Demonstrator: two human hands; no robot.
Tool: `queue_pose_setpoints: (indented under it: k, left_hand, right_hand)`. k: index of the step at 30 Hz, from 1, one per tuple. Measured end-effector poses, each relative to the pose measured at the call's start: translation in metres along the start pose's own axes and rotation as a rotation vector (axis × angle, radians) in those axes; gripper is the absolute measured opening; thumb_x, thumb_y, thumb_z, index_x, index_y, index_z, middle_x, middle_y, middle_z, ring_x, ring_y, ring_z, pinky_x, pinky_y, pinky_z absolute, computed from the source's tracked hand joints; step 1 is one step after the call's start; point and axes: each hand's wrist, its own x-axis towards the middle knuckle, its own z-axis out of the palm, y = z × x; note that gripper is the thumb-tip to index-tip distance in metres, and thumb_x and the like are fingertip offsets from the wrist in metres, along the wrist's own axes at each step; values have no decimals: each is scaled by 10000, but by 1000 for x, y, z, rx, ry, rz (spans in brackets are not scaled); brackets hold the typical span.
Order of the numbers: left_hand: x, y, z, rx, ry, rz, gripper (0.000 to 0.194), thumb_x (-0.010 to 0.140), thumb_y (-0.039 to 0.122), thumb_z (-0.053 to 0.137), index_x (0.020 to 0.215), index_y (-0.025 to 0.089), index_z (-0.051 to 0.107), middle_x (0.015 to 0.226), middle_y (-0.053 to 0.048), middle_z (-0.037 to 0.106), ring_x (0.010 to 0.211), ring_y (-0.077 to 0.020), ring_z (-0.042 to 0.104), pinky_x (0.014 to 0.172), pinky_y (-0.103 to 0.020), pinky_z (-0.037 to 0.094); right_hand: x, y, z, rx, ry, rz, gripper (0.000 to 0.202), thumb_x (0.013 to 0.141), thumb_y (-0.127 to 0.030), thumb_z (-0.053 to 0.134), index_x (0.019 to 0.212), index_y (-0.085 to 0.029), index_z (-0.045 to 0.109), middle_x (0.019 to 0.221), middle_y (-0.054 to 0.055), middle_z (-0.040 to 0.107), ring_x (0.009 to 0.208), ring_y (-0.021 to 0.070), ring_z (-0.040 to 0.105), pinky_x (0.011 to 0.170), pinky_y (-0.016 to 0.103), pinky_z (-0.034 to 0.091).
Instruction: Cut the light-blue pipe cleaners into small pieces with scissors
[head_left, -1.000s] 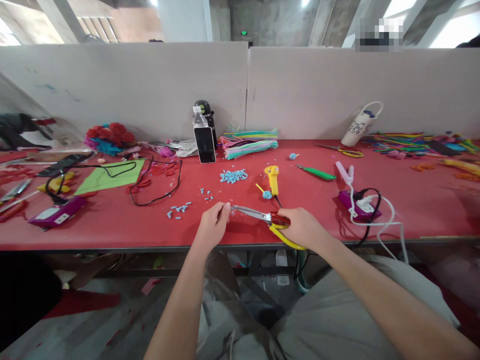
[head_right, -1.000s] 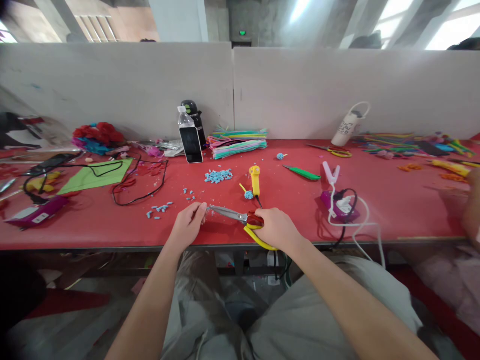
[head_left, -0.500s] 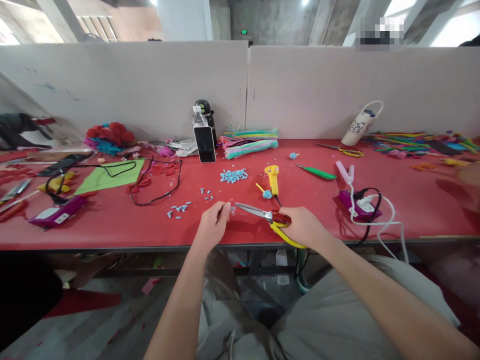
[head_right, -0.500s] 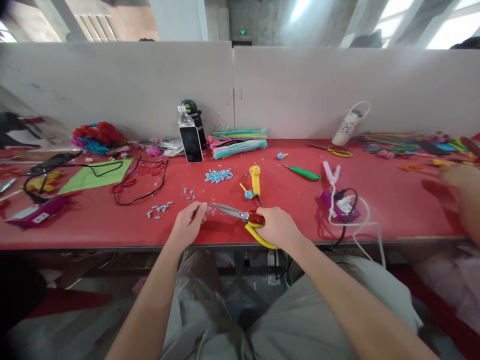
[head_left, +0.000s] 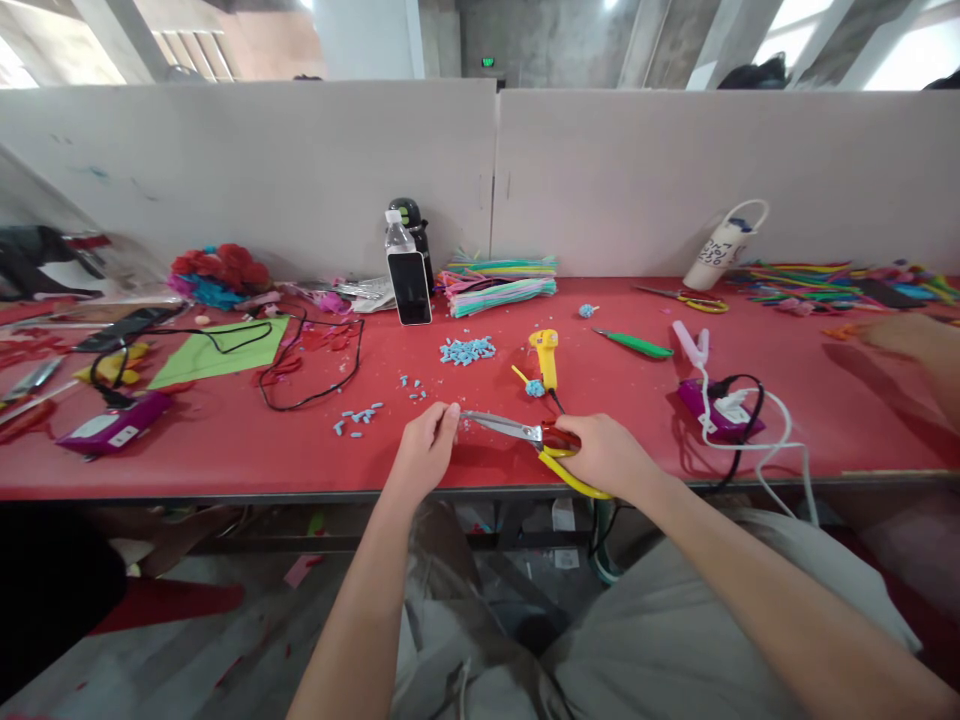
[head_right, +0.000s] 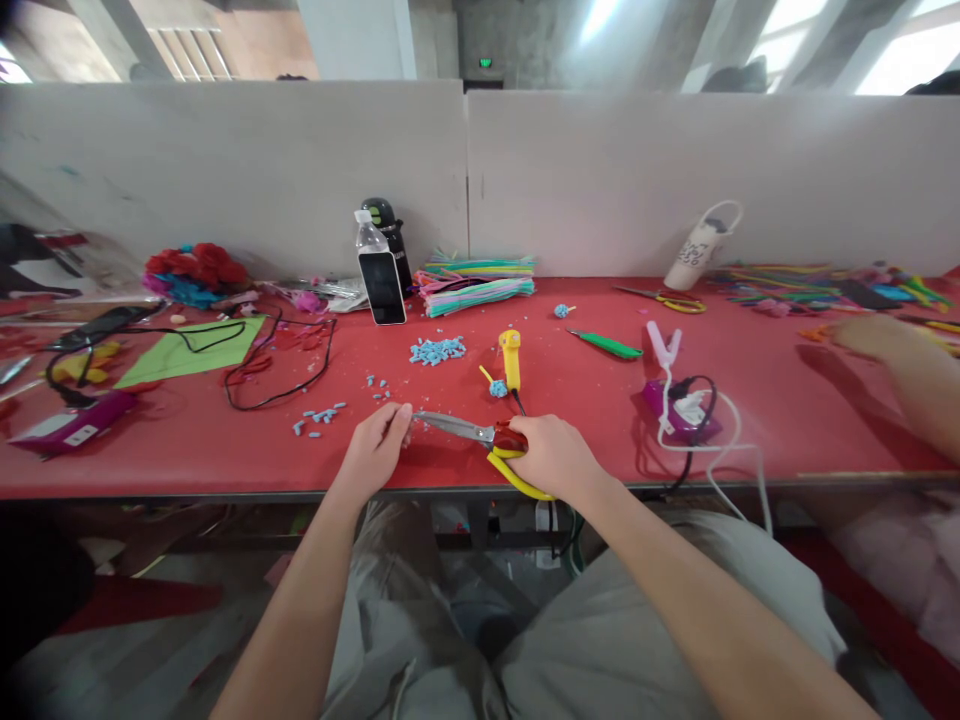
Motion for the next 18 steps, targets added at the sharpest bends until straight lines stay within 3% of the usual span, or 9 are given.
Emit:
queue_pose_setpoints:
  k: [18]
  left_hand:
    - [0, 0, 1, -1, -1, -9, 396, 935, 456, 347, 647, 193, 414, 581, 25, 455, 568, -115, 450, 581, -242, 334]
  right_hand:
    - [1, 2, 1, 4, 4, 4, 212, 781, -437, 568, 749, -232, 611, 657, 21, 627, 572, 147, 541, 513, 236, 247]
